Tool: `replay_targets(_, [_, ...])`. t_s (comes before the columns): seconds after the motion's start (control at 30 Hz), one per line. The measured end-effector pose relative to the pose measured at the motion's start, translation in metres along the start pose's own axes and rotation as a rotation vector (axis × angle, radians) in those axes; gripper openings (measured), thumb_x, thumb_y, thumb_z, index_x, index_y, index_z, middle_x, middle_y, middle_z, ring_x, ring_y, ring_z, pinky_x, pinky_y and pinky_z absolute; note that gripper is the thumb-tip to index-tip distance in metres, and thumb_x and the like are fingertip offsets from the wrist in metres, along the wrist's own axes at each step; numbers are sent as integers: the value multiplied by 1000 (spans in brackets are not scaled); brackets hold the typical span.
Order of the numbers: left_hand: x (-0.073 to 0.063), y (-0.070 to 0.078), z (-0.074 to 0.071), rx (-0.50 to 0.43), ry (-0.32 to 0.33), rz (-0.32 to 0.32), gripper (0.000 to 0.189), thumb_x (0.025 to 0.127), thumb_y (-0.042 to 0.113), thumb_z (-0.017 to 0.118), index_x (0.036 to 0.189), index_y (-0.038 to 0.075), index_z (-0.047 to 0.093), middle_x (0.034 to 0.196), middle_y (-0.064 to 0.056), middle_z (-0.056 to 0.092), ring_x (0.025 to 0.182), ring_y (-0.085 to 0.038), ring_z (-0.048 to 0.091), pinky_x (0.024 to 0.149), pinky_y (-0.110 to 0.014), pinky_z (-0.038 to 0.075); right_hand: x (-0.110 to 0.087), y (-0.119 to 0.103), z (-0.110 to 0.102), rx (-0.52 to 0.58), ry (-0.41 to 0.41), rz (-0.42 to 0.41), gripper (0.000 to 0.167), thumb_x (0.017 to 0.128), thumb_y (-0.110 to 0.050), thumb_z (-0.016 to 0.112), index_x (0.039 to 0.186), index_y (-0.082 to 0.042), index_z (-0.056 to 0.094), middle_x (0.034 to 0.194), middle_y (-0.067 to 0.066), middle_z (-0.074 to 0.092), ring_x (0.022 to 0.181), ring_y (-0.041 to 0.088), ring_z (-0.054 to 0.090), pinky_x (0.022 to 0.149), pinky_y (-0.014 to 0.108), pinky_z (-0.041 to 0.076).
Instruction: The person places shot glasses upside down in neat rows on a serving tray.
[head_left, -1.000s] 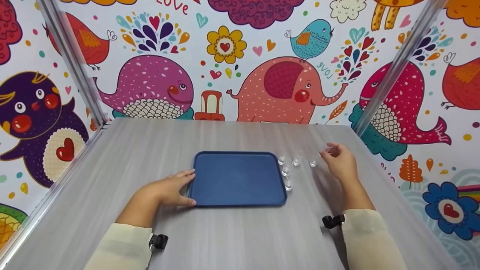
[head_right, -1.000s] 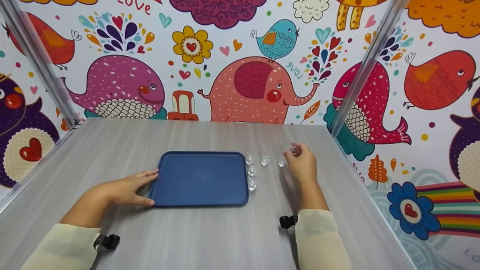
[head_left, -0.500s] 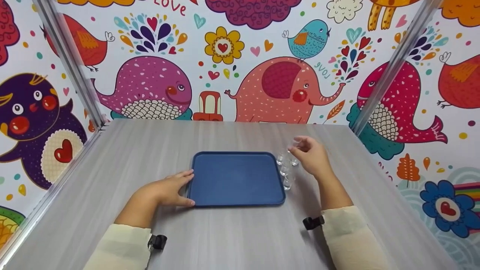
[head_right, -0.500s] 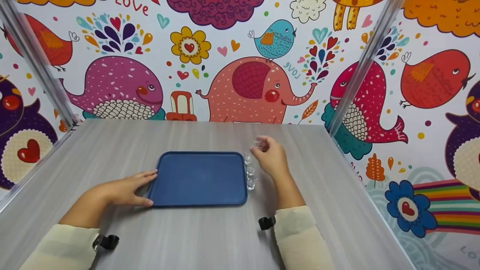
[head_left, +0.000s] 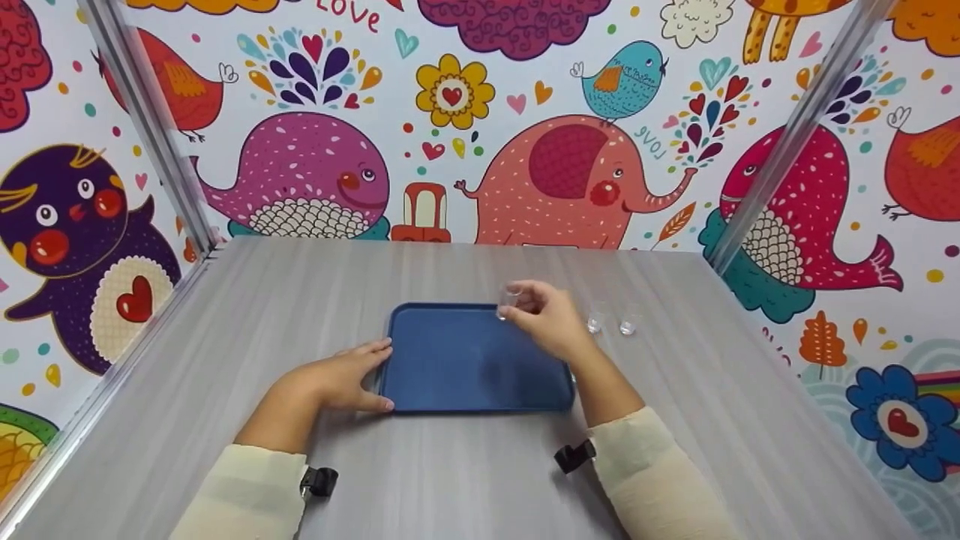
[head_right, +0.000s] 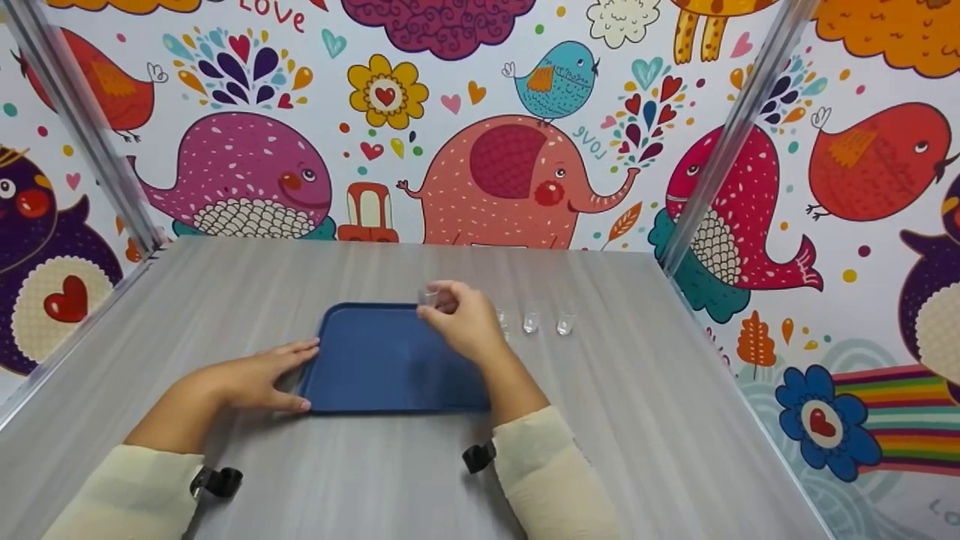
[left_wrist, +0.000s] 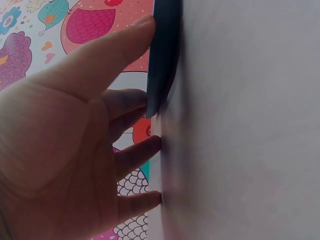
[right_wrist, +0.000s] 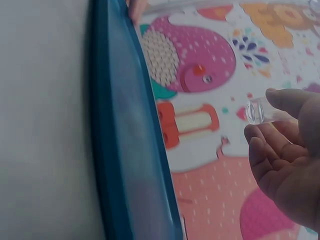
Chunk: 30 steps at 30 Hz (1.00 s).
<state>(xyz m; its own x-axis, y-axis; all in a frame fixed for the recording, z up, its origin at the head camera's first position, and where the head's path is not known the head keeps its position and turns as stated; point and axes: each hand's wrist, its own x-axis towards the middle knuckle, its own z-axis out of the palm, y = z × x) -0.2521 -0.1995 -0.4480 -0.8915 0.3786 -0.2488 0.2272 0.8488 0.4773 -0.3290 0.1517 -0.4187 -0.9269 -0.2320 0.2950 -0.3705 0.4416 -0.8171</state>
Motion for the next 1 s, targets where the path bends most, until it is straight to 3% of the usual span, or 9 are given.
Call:
replay_targets(0.33, [0, 1, -1, 7, -5, 8, 100, 91, 46, 84, 167, 5, 35, 180, -8, 24, 164, -47, 24, 131, -68, 25, 1, -32, 47, 49, -152, -39, 39, 92, -25, 86, 129, -15, 77, 104, 6, 80, 91, 16, 75, 78, 28, 64])
replay_targets(0.47, [0, 2, 0, 13, -2, 0, 100, 91, 47, 84, 167, 6, 35, 180, -8, 24, 164, -47, 25, 131, -68, 26, -4, -40, 61, 62, -206, -17, 37, 93, -32, 86, 127, -21, 77, 100, 0, 78, 91, 15, 74, 80, 30, 64])
replay_targets(0.8, [2, 2, 0, 24, -3, -14, 100, 90, 49, 84, 168, 8, 35, 180, -6, 25, 164, -46, 26, 130, -68, 27, -12, -34, 75, 54, -305, -3, 37, 97, -33, 81, 131, -20, 74, 113, 4, 73, 98, 16, 74, 87, 34, 66])
replay_targets(1.0, [1, 3, -1, 25, -11, -29, 101, 90, 50, 84, 168, 10, 35, 181, -5, 24, 164, -46, 25, 130, -70, 27, -14, -33, 81, 38, -382, -24, 38, 102, -32, 75, 136, -18, 71, 106, -1, 76, 93, 11, 70, 83, 28, 61])
